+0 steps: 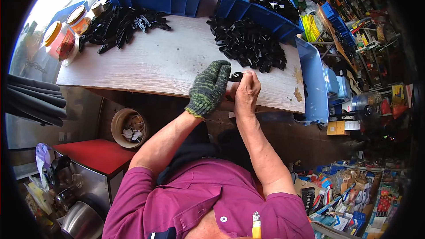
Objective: The person assembles small black hardware components by hand at a workbench, then sorts the assembled components into blue storage bins.
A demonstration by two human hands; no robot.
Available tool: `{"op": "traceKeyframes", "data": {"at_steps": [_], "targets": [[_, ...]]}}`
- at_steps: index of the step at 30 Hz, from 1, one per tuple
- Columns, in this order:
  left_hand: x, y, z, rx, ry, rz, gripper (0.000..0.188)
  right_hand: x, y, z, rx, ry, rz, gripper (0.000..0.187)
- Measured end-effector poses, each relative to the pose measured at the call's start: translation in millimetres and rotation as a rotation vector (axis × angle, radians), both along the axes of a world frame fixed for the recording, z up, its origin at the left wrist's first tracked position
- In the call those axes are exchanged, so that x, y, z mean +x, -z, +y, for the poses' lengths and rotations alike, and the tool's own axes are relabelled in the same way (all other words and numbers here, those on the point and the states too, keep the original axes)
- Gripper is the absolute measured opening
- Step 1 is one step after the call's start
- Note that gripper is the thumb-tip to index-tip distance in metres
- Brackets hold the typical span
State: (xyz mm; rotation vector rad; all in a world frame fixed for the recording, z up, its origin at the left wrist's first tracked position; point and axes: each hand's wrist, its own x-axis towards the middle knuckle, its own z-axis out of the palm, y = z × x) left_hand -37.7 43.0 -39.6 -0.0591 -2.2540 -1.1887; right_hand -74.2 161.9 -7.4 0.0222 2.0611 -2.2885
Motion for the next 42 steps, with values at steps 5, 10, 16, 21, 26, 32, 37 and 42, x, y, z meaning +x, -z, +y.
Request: {"op": "traceKeyframes", "data": {"at_steps": [5,10,16,21,26,32,37,42], "targets": [[1.2,-19.9,29.5,0.251,-0.061,-0.123,0.032,-8.6,18.0,10.3,0.198,0.023,0.381,0.028],[7.5,-17.0,17.9,0.498,0.103,-0.093,0.034,-2.4,-6.9,6.3,0.040,-0.026,0.073,0.027],[23.0,-32.3,9.2,0.788,0.205,-0.260,0.034,-76.1,-49.4,73.8,-0.220,0.328,-0.054,0.039],[24.4,-31.8,8.3,0.792,0.223,-0.261,0.032,-91.9,-54.8,104.3,-0.036,0.541,0.020,0.025],[21.8,-21.8,11.5,0.584,0.155,-0.186,0.032,-59.3,-21.4,49.2,0.175,0.045,-0.121,0.027],[21.3,-12.7,11.8,0.505,0.121,-0.127,0.032,-68.0,-19.4,20.0,0.622,-0.075,-0.024,0.021],[18.4,-13.7,12.8,0.381,0.085,-0.091,0.034,-71.8,-24.3,13.1,0.932,-0.101,0.098,0.020],[1.9,-14.9,-1.9,0.251,0.061,0.042,0.035,-76.2,-12.2,36.4,0.558,-0.153,-0.084,0.023]]}}
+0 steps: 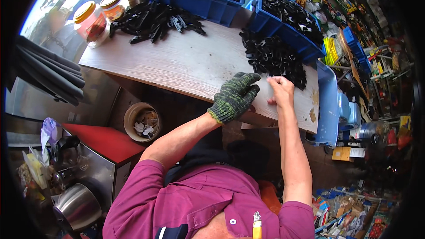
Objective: The person assembles small black hardware components by hand at a workbench, then sorts the assembled components into blue storage bins.
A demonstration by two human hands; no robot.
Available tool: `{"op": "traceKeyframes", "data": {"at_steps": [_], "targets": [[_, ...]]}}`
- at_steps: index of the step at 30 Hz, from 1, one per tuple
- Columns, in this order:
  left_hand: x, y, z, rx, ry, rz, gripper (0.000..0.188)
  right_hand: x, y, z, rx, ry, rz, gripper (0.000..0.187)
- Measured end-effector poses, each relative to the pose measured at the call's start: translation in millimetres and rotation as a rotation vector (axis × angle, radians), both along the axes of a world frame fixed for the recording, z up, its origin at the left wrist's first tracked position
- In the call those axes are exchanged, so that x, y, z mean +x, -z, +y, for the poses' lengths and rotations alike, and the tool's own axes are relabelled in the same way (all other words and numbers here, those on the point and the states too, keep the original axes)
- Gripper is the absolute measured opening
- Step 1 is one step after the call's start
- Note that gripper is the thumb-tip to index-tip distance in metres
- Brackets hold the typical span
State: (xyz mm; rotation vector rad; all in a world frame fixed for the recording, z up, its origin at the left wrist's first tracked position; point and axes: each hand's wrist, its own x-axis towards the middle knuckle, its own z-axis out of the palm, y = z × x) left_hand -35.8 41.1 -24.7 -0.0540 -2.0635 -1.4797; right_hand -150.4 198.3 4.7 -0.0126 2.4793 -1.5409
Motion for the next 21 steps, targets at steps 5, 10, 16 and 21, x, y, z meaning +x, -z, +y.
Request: {"op": "traceKeyframes", "data": {"at_steps": [5,10,16,21], "targets": [[-18.6,-7.1,-8.2,-0.145,0.092,0.059,0.037,22.1,-2.0,5.9,-0.395,-0.196,-0.142,0.018],[-23.9,-3.1,-10.8,-0.229,0.151,-0.129,0.026,35.7,7.0,-5.1,-0.566,-0.180,-0.116,0.015],[-21.6,-3.8,-7.3,0.001,0.001,-0.187,0.024,46.6,4.5,-17.6,-0.459,-0.104,-0.027,0.029],[-29.1,2.5,-13.5,0.012,-0.117,-0.177,0.023,54.1,2.5,-27.3,-0.424,-0.147,0.022,0.031]]}}
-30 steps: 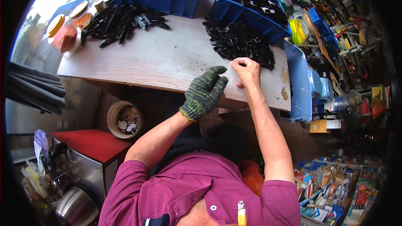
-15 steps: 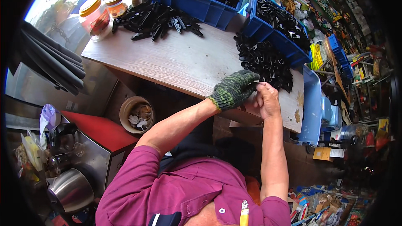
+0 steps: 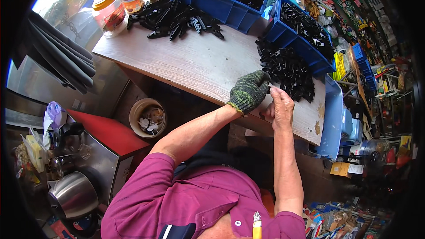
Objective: The person assembles small black hardware components by hand at a workbench, then sorts the assembled components into blue storage bins.
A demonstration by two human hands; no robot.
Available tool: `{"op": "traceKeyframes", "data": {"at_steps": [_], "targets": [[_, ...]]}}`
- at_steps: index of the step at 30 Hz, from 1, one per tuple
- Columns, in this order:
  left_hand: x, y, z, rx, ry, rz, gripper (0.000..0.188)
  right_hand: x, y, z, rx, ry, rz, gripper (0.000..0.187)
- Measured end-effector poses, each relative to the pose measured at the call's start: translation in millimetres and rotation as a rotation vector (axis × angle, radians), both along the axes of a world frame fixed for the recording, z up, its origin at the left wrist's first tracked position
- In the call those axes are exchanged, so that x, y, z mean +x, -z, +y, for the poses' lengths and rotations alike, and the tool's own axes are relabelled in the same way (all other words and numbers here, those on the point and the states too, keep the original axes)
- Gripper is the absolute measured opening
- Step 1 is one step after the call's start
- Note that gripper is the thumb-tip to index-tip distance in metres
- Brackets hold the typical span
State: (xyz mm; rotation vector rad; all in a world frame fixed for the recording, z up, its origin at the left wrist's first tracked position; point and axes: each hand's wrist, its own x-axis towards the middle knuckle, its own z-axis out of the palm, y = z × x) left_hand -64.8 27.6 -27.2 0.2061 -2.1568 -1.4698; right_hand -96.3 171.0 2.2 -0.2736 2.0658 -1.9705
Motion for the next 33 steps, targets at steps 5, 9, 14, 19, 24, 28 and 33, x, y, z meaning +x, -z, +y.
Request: {"op": "traceKeyframes", "data": {"at_steps": [5,9,14,19,24,28,33], "targets": [[1.4,-15.1,-11.6,0.166,0.215,-0.173,0.026,-12.7,27.0,2.8,0.000,-0.044,0.208,0.029],[4.7,-12.6,-47.2,-0.409,-0.036,-0.028,0.031,4.3,12.6,-9.3,0.069,0.049,0.138,0.033],[-27.8,-5.3,-171.9,-1.052,-0.458,-0.074,0.031,10.2,4.2,-14.7,-0.075,0.090,-0.005,0.032],[-20.4,-8.1,-174.6,-1.048,-0.202,-0.076,0.019,7.6,9.5,-10.6,-0.106,0.117,0.012,0.032],[-4.2,-12.0,-149.7,-1.125,-0.188,0.001,0.018,8.8,3.8,-10.0,-0.127,0.146,-0.046,0.032],[5.8,-23.6,-134.6,-1.025,-0.146,0.050,0.019,10.1,3.6,-10.8,-0.183,0.161,-0.066,0.031],[27.6,-17.8,-56.8,-0.242,0.112,0.182,0.023,10.7,1.1,-6.7,-0.258,0.232,-0.113,0.034]]}}
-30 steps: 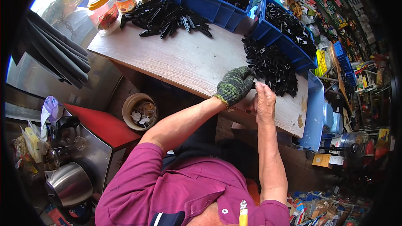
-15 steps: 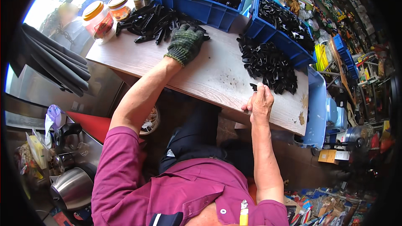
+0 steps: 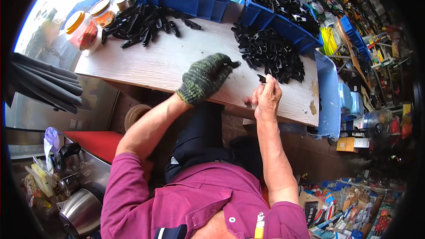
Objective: The person assembles small black hardware components by hand at a workbench, then sorts the assembled components into blue storage bins.
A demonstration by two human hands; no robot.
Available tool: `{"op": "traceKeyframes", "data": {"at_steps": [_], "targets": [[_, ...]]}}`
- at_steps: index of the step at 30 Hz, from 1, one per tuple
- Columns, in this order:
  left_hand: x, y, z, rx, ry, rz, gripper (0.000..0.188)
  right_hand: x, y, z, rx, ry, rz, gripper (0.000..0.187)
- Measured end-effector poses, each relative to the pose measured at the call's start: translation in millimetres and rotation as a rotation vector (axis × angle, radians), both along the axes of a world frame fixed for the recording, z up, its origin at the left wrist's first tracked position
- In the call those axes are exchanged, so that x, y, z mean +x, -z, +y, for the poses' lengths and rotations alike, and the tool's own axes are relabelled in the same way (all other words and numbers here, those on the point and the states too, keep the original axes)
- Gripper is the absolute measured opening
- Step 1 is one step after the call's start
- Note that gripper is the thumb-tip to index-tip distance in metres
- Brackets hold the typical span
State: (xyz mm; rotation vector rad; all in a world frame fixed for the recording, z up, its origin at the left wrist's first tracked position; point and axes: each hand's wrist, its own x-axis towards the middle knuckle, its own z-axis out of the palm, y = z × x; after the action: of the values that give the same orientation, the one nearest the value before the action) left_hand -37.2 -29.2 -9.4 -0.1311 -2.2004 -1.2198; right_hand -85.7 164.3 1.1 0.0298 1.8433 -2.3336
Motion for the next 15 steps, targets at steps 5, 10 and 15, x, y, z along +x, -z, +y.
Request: {"op": "traceKeyframes", "data": {"at_steps": [5,10,15], "targets": [[7.6,2.8,40.2,0.113,0.177,-0.104,0.022,4.0,-4.1,-1.0,-0.004,0.034,-0.002,0.039],[-2.0,5.2,50.8,0.167,0.190,-0.215,0.026,4.0,-1.1,0.8,0.059,0.018,0.038,0.040],[-1.3,-0.2,60.9,0.127,0.136,-0.295,0.027,5.3,-0.8,0.2,0.104,0.059,0.088,0.031]]}}
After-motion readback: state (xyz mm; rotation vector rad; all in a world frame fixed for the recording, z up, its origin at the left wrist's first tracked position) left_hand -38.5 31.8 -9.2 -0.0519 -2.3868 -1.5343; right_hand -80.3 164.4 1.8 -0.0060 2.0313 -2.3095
